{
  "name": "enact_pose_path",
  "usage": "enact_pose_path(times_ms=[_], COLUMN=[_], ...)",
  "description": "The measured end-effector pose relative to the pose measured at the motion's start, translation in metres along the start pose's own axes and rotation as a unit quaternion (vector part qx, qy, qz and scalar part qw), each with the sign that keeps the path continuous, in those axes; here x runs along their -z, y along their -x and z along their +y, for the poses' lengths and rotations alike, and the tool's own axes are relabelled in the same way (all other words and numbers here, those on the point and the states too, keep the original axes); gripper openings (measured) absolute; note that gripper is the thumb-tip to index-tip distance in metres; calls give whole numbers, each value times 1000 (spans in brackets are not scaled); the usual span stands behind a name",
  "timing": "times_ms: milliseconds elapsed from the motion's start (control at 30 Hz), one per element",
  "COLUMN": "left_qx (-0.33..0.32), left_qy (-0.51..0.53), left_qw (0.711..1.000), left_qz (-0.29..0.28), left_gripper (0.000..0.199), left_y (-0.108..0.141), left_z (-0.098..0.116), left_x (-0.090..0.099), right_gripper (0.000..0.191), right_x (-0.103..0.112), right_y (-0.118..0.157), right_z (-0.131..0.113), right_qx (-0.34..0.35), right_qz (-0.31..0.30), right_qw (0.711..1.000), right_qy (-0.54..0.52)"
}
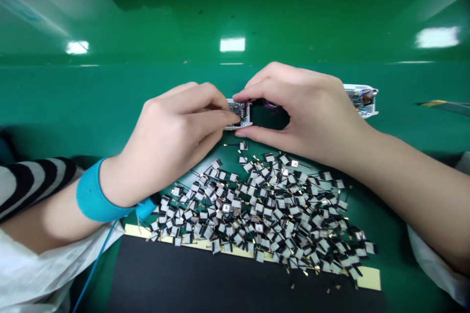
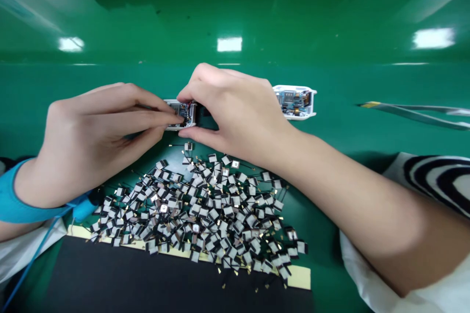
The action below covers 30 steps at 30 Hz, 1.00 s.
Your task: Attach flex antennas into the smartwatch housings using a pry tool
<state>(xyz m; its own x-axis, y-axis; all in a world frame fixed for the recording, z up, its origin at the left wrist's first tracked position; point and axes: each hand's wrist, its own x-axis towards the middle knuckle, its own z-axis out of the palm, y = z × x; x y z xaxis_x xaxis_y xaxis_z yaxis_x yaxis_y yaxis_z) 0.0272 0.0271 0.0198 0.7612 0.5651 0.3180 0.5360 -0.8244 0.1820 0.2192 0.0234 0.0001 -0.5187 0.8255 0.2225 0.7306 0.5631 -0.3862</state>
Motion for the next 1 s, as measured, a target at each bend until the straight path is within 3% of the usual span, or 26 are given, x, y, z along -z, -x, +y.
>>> enact_pose_path(times_ms=[233,367,533,733,1000], left_qx=[6,4,-5,-9,-12], left_qy=[-3,-1,8,12,4], left_qw=[1000,1000,1000,1000,1000], left_qz=[-5,-15,-8,-7,2], left_gripper=[14,15,17,17,20], left_y=[-2,-1,1,0,1], left_z=[0,-1,-4,-4,-6], left_x=[-1,0,-1,-2,-3], right_gripper=[34,41,28,23,18], right_x=[-1,5,20,28,27], right_y=[0,4,19,33,34], right_z=[2,0,-5,-1,-6], right_qx=[5,41,60,36,58], right_qz=[-6,16,37,56,33], right_qw=[1000,999,995,997,997], right_qy=[0,-14,-72,32,-47])
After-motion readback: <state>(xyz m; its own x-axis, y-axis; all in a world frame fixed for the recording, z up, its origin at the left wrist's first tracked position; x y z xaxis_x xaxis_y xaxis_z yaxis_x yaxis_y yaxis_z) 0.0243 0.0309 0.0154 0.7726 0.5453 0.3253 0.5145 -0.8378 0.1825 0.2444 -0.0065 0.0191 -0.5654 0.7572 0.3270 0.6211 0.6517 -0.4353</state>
